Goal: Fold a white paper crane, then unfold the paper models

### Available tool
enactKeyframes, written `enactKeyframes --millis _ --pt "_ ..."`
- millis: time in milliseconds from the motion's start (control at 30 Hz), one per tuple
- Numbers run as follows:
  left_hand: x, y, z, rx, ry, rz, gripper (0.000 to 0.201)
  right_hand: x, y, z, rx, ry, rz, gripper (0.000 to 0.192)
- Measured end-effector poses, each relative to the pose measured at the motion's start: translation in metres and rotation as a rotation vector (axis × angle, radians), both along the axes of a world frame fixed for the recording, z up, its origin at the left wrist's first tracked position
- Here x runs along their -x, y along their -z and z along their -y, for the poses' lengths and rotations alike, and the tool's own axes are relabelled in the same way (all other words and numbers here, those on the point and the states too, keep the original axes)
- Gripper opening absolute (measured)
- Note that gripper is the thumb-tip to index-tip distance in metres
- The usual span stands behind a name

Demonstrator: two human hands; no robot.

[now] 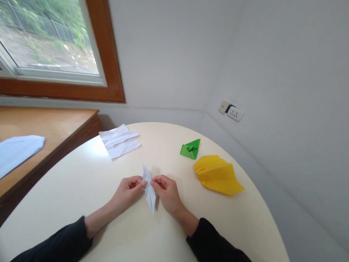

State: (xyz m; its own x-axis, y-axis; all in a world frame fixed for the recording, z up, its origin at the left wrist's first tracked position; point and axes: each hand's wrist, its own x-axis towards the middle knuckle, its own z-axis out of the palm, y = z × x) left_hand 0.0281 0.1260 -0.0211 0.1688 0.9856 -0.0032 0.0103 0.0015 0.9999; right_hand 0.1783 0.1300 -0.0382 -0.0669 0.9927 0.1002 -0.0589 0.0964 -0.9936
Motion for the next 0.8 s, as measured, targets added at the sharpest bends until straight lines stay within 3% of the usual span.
enactKeyframes --millis 633,800 --pt "-0.0012 0.0079 0.0011 0.003 -0.011 -0.026 0.035 -0.0005 -0.0057 0.0025 0.051 -0.053 -0.022 0.026" --pt "-0.0020 0.0076 0.0013 0.005 0.016 0.076 0.035 -0.0003 -0.0037 0.0019 0.058 -0.052 -0.017 0.029"
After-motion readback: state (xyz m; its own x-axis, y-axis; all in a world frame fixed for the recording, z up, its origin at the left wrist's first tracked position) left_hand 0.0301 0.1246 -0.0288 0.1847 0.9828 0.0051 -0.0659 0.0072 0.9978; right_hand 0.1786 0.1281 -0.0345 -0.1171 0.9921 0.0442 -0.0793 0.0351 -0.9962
